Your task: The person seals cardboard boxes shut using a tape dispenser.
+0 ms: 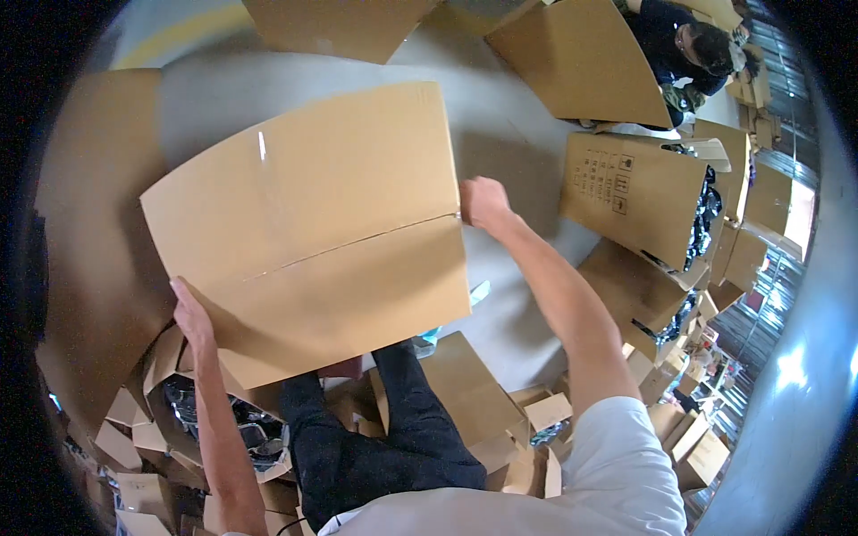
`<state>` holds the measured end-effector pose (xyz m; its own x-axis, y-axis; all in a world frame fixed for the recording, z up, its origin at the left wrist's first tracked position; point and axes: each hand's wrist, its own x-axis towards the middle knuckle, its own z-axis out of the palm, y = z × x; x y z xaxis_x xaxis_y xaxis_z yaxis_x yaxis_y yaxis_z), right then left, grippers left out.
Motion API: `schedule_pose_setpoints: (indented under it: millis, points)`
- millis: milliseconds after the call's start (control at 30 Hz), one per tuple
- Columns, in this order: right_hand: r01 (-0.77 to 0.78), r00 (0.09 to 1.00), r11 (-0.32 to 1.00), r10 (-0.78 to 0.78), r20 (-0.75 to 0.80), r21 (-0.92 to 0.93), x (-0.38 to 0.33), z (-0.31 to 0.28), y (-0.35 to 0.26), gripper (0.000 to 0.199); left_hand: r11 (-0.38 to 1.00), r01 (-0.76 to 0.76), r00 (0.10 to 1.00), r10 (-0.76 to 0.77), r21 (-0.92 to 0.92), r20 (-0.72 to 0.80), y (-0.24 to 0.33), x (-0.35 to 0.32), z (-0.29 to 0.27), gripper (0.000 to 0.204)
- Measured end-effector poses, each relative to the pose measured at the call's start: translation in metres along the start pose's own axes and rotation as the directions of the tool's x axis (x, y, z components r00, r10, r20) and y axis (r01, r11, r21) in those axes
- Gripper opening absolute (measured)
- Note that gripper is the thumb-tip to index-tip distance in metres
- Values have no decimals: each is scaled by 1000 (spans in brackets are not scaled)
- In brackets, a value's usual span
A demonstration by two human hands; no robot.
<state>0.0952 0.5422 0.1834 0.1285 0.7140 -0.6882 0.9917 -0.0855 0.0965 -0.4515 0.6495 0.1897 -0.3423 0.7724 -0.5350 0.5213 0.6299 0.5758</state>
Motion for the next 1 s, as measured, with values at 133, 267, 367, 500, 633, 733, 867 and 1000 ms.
schedule_pose_setpoints:
  millis: [133,267,367,500,633,733,867,1000]
  points:
    - [-288,847,710,502,-175,642,-72,-20,11,43,904,-330,906,384,270,-179,-10,-14,-13,65]
    - [-77,842,328,527,-115,941,-179,-61,-31,47,953,-279,949,255,118,182,55,-125,37,52]
    - [231,860,355,360,-360,906,-202,-74,-91,49,942,198,559,117,-269,821,124,-182,88,51]
    - [464,807,80,372,-458,882,-197,-52,-125,51,633,726,262,104,-267,960,161,-188,98,39]
    - [485,791,-42,446,-418,873,-178,-43,-144,50,861,467,363,19,-199,932,175,-164,104,26]
    - [306,840,-13,474,-263,952,-183,-31,-138,42,968,-251,608,136,26,782,226,-143,138,25]
    - [138,775,-123,631,-30,983,-162,-52,-156,40,657,-753,579,658,8,481,328,-30,201,24]
    - [177,668,-53,740,-80,983,-124,-57,-179,41,308,-951,210,686,-17,696,329,76,264,28]
